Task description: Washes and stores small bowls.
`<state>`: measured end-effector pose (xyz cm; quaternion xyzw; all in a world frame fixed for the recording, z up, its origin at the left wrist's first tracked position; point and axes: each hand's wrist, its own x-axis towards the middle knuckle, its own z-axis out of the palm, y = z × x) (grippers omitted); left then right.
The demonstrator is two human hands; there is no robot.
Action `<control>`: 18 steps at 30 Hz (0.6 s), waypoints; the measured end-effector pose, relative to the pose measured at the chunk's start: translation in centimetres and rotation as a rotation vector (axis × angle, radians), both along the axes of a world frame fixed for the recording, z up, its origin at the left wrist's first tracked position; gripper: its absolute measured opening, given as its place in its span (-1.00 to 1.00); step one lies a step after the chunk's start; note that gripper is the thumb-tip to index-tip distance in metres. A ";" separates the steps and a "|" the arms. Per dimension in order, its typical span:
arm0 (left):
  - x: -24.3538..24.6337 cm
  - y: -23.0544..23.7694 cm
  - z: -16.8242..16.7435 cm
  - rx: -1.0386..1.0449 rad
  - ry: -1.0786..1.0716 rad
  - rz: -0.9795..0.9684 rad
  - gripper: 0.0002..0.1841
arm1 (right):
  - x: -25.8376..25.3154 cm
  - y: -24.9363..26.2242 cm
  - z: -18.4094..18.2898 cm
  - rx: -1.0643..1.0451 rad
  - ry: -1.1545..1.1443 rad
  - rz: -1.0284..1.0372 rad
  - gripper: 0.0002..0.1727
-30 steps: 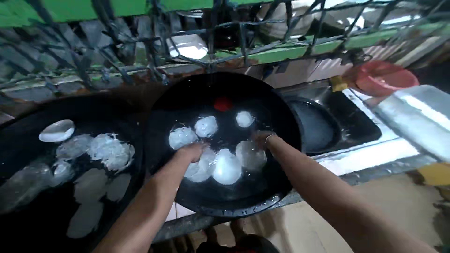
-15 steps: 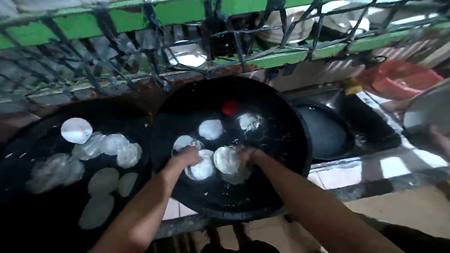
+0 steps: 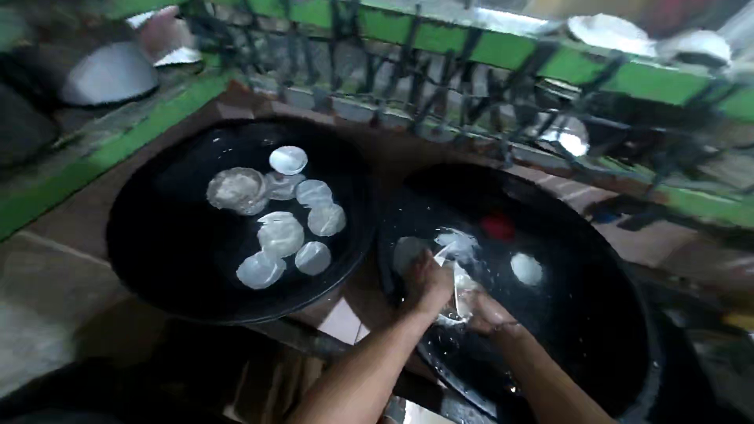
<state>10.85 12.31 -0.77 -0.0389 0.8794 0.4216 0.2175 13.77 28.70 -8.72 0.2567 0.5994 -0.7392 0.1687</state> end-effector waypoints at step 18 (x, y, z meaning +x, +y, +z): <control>-8.4 -22.8 0.6 0.637 0.156 0.838 -0.43 | -16.9 -24.8 12.7 0.536 0.202 0.642 -0.49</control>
